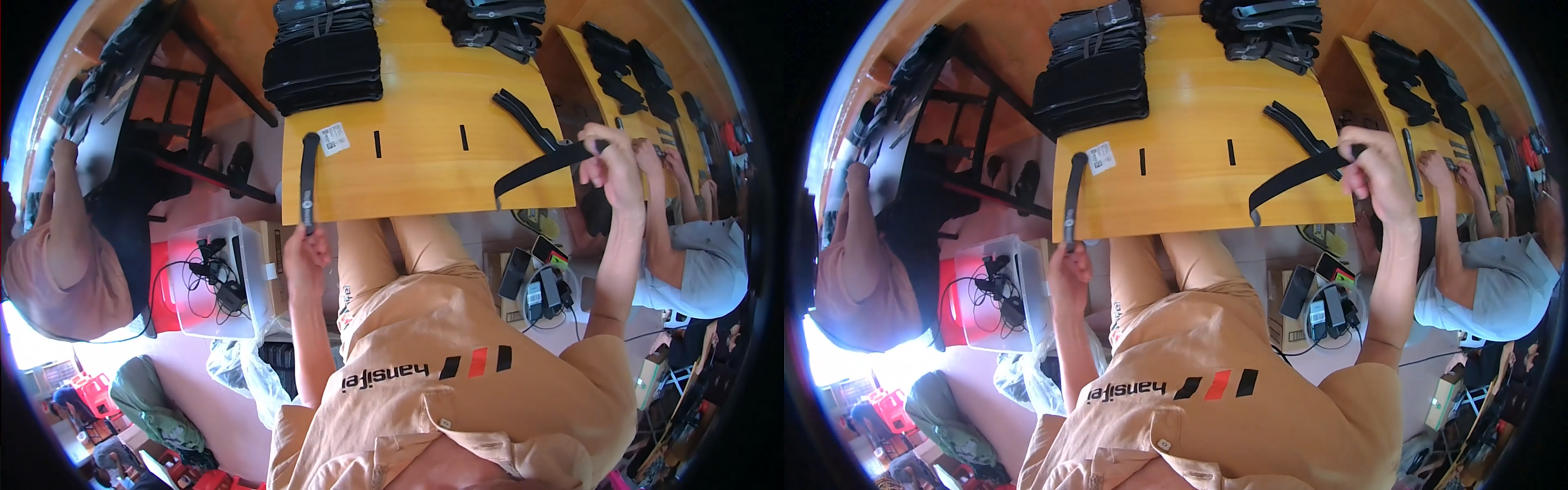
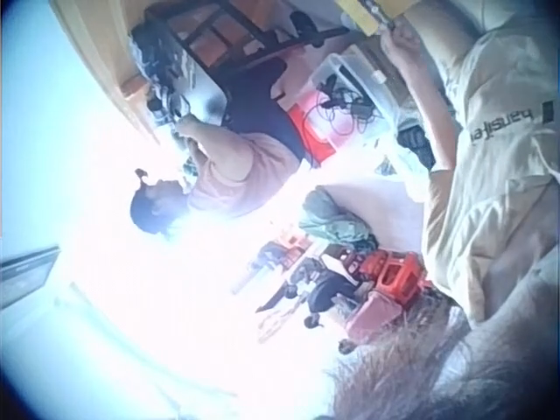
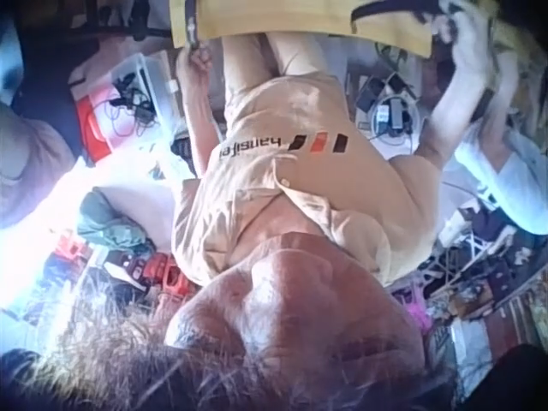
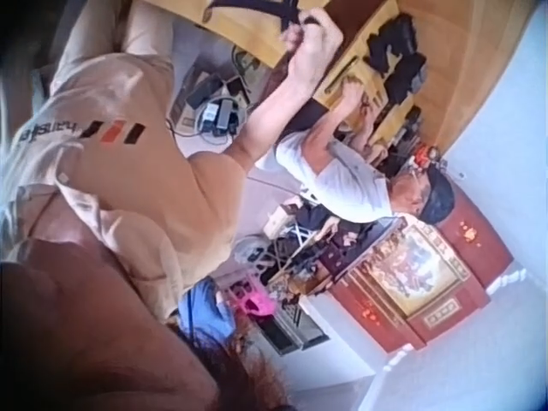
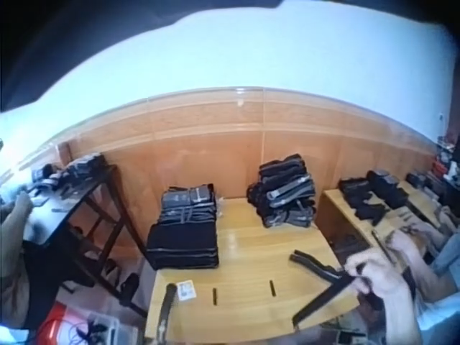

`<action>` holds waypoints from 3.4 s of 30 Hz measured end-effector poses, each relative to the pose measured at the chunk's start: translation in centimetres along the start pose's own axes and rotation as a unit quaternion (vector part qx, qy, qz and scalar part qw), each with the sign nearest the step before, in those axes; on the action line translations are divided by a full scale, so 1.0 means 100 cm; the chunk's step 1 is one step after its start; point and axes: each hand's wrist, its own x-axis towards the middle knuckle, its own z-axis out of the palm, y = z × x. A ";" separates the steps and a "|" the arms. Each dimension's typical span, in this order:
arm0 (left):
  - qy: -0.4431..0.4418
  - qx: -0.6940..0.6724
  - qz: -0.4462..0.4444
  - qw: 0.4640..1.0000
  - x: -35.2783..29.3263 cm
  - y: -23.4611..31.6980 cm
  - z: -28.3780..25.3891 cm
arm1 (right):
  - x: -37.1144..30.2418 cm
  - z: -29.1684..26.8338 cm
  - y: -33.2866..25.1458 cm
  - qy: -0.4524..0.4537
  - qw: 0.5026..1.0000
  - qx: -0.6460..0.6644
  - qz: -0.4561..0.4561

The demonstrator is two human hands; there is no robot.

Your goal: Assembling black textile straps by attaching labels and connecting components at a workshop table.

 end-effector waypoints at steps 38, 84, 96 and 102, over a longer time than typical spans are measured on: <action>-0.157 0.266 -0.026 0.951 0.043 -0.001 0.099 | 0.016 0.104 0.121 -0.012 0.989 0.082 0.127; -0.047 0.556 0.188 0.808 0.178 -0.023 0.126 | 0.118 0.118 0.195 0.222 0.960 -0.062 0.156; -0.028 0.578 0.213 0.788 0.171 -0.021 0.131 | 0.119 0.118 0.197 0.218 0.959 -0.097 0.155; -0.034 0.559 0.206 0.802 0.170 -0.022 0.129 | 0.118 0.116 0.188 0.213 0.960 -0.070 0.170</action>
